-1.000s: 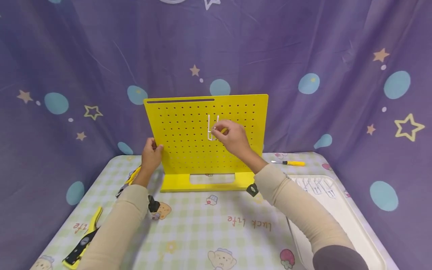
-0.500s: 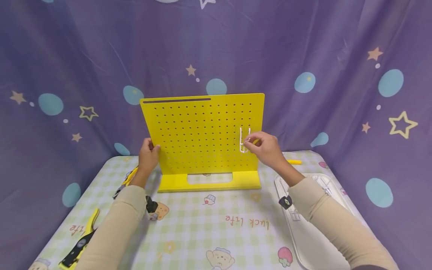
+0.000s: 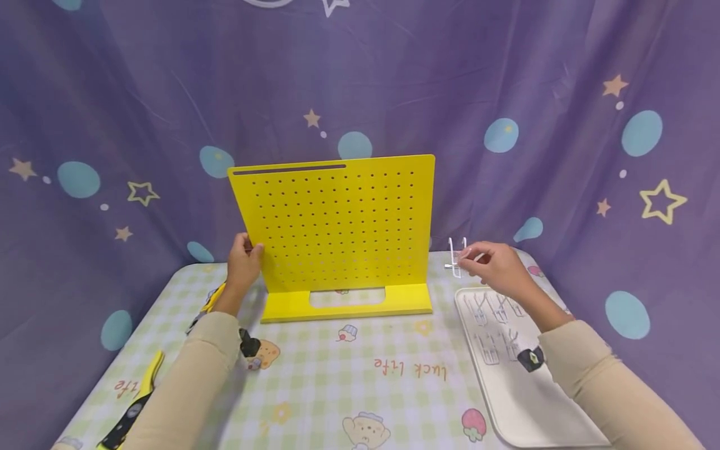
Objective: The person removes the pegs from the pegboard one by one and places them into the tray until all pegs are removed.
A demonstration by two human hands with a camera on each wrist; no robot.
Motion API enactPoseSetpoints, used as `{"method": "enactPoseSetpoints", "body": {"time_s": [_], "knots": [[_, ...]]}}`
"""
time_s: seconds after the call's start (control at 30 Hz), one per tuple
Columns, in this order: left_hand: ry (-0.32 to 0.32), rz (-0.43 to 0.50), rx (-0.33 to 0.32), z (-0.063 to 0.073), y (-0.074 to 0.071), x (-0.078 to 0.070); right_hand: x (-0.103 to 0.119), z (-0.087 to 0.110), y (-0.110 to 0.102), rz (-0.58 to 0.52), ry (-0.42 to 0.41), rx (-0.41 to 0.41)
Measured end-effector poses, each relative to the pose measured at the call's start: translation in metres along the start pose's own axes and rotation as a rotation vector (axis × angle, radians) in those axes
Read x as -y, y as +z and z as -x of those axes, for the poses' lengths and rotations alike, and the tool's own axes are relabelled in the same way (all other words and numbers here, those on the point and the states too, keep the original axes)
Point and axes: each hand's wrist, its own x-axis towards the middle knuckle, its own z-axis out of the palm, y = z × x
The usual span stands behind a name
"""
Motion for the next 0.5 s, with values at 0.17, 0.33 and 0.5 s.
{"method": "enactPoseSetpoints", "body": {"time_s": [0.17, 0.33, 0.5], "knots": [[0.000, 0.004, 0.020, 0.000, 0.001, 0.000, -0.022, 0.018, -0.013, 0.008, 0.009, -0.003], [-0.003, -0.006, 0.037, 0.001, -0.001, 0.000, -0.042, 0.034, -0.026, 0.033, 0.050, 0.003], [0.002, 0.000, 0.045, 0.000, -0.004, 0.001, -0.061, 0.048, -0.038, 0.057, 0.071, 0.025]]}}
